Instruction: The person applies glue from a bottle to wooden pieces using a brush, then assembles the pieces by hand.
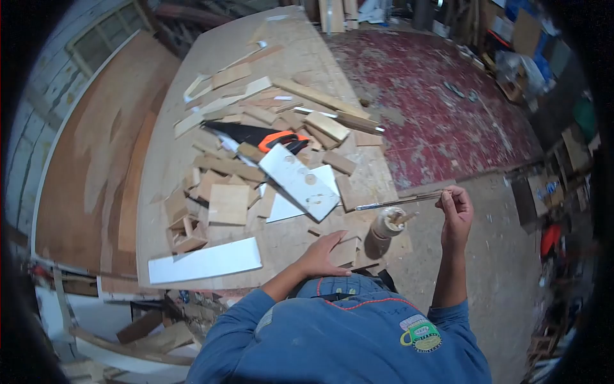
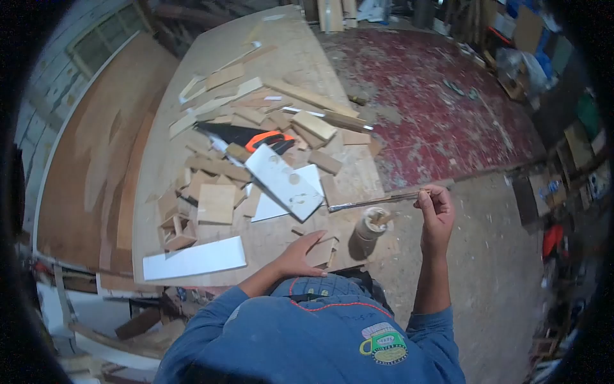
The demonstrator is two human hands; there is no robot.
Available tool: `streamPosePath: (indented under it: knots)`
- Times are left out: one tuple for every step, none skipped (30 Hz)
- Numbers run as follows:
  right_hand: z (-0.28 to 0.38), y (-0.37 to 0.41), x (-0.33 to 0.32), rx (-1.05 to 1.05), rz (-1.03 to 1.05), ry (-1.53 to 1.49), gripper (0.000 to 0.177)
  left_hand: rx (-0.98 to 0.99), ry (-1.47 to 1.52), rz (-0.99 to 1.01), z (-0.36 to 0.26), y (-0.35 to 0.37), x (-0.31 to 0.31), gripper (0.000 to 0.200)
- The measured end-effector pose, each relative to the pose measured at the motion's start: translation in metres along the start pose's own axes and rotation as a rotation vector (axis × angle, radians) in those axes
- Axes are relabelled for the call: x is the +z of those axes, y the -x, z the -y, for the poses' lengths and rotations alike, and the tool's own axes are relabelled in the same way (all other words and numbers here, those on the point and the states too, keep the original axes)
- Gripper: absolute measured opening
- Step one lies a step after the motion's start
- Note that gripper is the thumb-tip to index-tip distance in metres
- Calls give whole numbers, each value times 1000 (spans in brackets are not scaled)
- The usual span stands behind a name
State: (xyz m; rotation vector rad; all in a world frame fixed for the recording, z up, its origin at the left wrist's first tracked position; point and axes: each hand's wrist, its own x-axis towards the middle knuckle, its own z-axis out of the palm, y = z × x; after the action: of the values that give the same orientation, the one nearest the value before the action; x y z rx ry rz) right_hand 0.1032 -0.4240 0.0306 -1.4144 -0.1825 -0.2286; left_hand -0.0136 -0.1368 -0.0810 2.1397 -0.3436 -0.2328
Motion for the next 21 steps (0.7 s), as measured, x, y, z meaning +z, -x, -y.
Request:
streamPosePath:
  knots:
    - [3, 1, 12, -47, 39, 19, 7, -49, 37, 14, 0, 6, -1, 108]
    - [5, -1, 18, -46, 57, 13, 7, -17, 29, -24, 6, 12, 1, 108]
    - [6, -4, 21, -187, 67, 162, 4, -20, 30, -33, 6, 19, -1, 108]
    - [11, -6, 23, -329, 68, 316, 2, -44, 30, -54, 7, 25, -3, 107]
    - [18, -7, 23, -330, 64, 325, 2, -64, 33, -70, 7, 29, -5, 107]
    - [29, -7, 25, -389, 78, 471, 2, -57, 41, -60, 9, 34, -6, 107]
    - [38, -7, 27, -446, 91, 620, 1, -71, 91, -87, 11, 38, -8, 107]
    - [43, -5, 29, -479, 83, 686, 4, -84, 142, -115, 14, 40, -10, 106]
    - [44, -2, 29, -479, 74, 701, 4, -73, 149, -105, 16, 41, -11, 106]
    - [42, 0, 28, -497, 119, 763, 6, -82, 164, -119, 17, 42, -12, 106]
    - [38, 3, 28, -514, 165, 822, 7, -93, 178, -135, 19, 42, -12, 106]
    - [30, 6, 31, -561, 158, 850, 11, -87, 203, -145, 22, 42, -10, 106]
    - [17, 8, 31, -506, 184, 859, 14, -80, 207, -141, 20, 40, -10, 106]
    - [1, 11, 29, -451, 216, 898, 15, -87, 186, -129, 18, 39, -12, 106]
    - [-14, 15, 27, -395, 248, 936, 16, -94, 165, -118, 16, 37, -13, 106]
    - [-24, 19, 28, -356, 324, 1022, 17, -89, 166, -114, 16, 35, -12, 106]
    - [-34, 24, 28, -314, 400, 1107, 19, -83, 152, -106, 16, 34, -11, 107]
    - [-38, 26, 33, -274, 403, 1103, 26, -77, 137, -98, 16, 32, -10, 107]
    - [-35, 25, 30, -278, 399, 1107, 26, -70, 138, -99, 16, 29, -9, 107]
    - [-28, 24, 27, -348, 384, 1096, 32, -72, 111, -87, 17, 28, -9, 107]
    - [-16, 24, 28, -413, 368, 1083, 39, -76, 85, -70, 17, 27, -8, 107]
